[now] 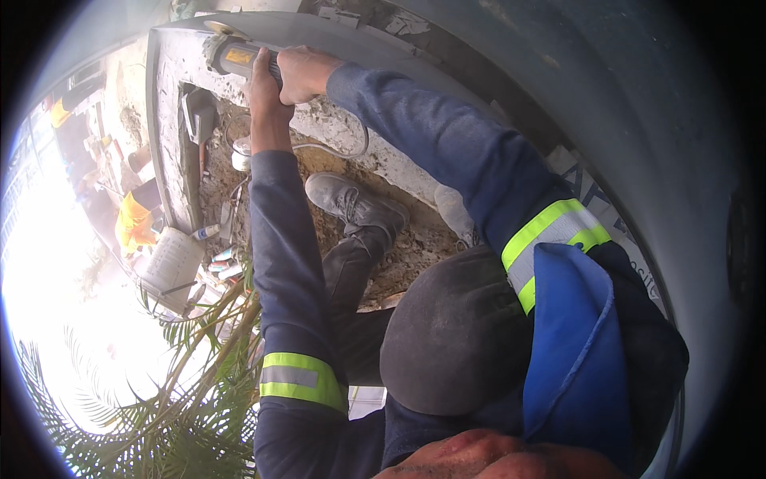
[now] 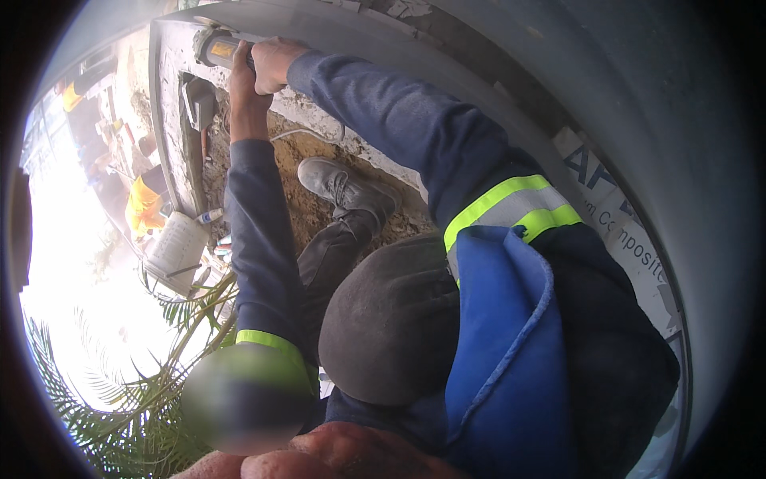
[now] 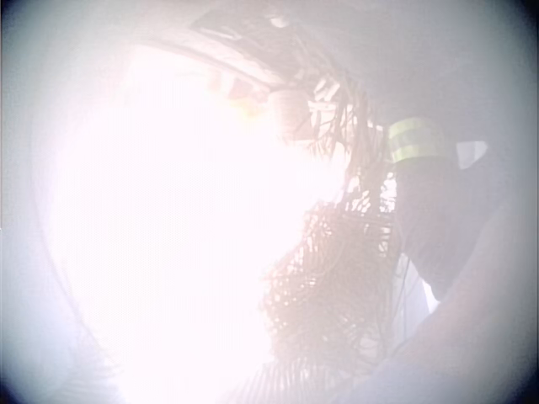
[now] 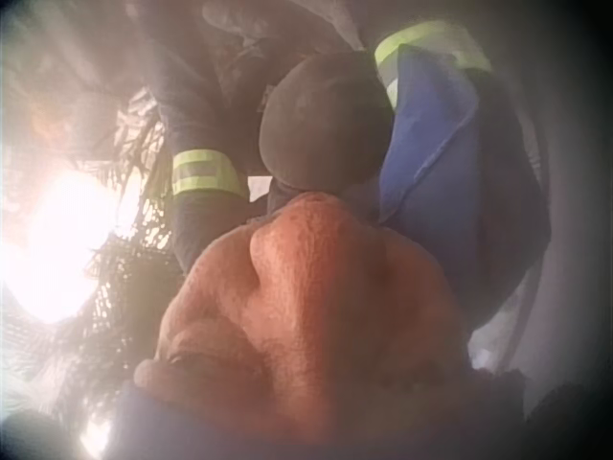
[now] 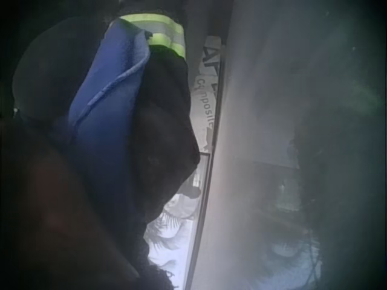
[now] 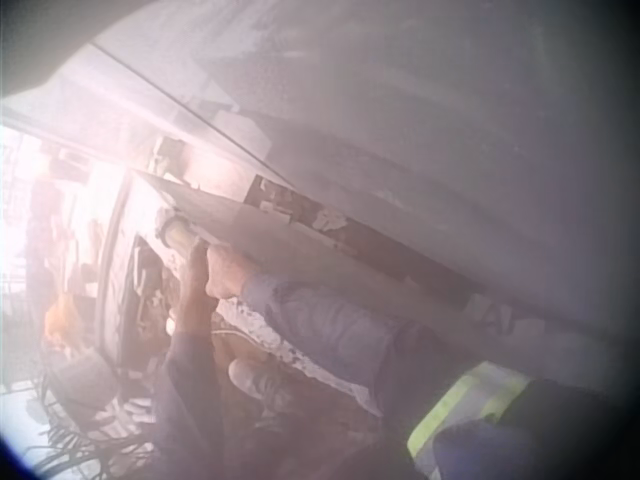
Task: The person uses an angle grinder to smooth a curved concrete or stone surface. They hold the tool with both hands and move it along the edge, generating dust. The person briefly pauses to wipe the surface with their hand before resuming grinding.
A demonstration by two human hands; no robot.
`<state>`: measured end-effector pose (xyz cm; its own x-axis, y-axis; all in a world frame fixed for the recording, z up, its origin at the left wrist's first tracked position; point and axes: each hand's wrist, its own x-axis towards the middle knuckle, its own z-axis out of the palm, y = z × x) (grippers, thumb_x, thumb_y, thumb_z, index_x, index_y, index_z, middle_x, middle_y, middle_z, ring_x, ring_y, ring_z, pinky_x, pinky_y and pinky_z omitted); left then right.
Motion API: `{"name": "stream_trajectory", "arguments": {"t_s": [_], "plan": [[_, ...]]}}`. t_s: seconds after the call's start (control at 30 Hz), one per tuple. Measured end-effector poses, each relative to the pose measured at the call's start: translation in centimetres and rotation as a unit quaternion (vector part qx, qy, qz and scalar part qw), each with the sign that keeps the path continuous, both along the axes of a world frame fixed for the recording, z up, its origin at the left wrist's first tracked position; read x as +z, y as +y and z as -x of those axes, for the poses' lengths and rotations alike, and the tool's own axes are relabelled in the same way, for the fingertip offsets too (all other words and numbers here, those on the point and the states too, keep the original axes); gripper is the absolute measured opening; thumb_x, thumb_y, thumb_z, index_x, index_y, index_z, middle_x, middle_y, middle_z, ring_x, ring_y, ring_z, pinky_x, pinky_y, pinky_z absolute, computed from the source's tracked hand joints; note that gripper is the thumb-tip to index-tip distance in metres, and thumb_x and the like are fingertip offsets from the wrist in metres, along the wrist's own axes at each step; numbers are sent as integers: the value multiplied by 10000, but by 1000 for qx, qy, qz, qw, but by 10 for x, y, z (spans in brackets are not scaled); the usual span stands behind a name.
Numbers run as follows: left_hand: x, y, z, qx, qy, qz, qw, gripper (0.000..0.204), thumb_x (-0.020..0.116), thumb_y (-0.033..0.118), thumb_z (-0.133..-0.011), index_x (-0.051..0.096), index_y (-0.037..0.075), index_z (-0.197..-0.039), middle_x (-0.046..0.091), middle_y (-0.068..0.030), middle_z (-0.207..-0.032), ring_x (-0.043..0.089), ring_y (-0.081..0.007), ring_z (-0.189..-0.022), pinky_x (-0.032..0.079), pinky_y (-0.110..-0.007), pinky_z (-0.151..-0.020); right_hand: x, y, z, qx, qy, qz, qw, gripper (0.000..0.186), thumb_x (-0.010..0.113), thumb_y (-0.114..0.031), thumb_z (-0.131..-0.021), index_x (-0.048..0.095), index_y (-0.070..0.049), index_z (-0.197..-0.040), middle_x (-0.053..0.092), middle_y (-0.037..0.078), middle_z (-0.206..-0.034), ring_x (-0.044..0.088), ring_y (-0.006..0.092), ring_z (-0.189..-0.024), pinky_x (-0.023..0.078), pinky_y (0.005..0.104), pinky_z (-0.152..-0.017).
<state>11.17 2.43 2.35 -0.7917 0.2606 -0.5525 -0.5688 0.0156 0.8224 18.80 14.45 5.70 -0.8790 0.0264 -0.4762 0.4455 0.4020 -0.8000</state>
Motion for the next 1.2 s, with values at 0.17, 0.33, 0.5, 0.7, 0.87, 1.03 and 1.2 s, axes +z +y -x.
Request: {"name": "stream_trajectory", "arguments": {"t_s": [0.17, 0.33, 0.5, 0.7, 0.87, 1.03, 1.2], "plan": [[19, 9, -37, 0, 52, 69, 996, 414, 656, 273, -1021, 581, -73, -1236, 694, -148, -1074, 724, -220, -865, 611, -363, -754, 10, 5, -34, -9, 21, 2, 1000, 386, 761, -166, -757, 756, 20, -1095, 743, 200, -1153, 736, 343, -1079, 600, 457, -932], [17, 10, -33, 3, 37, 28, 999, 426, 678, 237, -1003, 565, -106, -1229, 685, -166, -1064, 721, -241, -887, 609, -387, -732, 0, 1, -26, -16, 6, 5, 1000, 410, 761, -163, -765, 742, 20, -1131, 745, 190, -1155, 735, 343, -1085, 601, 467, -927], [3, 3, -10, 14, 33, 42, 998, 446, 676, 242, -1004, 560, -114, -1246, 681, -179, -1092, 722, -258, -913, 615, -397, -759, -3, 3, -15, -28, 45, 29, 998, 457, 759, -153, -733, 682, 125, -1086, 725, 286, -1099, 733, 404, -1045, 601, 477, -888], [-8, -1, 5, -1, 19, 29, 999, 478, 654, 320, -1021, 574, -92, -1249, 687, -174, -1102, 720, -267, -953, 608, -405, -802, -9, -1, 5, -1, 4, 15, 1000, 400, 756, -204, -803, 748, -18, -1157, 757, 159, -1158, 737, 309, -1085, 592, 445, -952], [-12, -5, 20, -9, 10, 78, 997, 475, 577, 390, -1061, 587, -47, -1248, 691, -168, -1127, 704, -283, -1021, 580, -411, -886, -9, -3, 17, 5, -8, 19, 1000, 431, 755, -217, -803, 744, -27, -1190, 759, 154, -1177, 729, 304, -1121, 585, 436, -970], [-16, -6, 31, 7, -16, 45, 999, 509, 647, 349, -1024, 570, -89, -1272, 688, -184, -1124, 722, -281, -973, 609, -409, -820, -6, 0, 25, 19, -21, 18, 999, 445, 739, -217, -803, 741, -25, -1204, 756, 156, -1194, 729, 306, -1124, 583, 431, -971], [-10, -6, 21, 4, 1, 29, 1000, 528, 695, 307, -999, 546, -118, -1274, 685, -194, -1102, 730, -270, -915, 624, -403, -771, -7, -1, 11, -7, 40, -5, 999, 375, 737, -168, -737, 738, 97, -1001, 758, 258, -1003, 758, 382, -927, 605, 455, -828]]}}
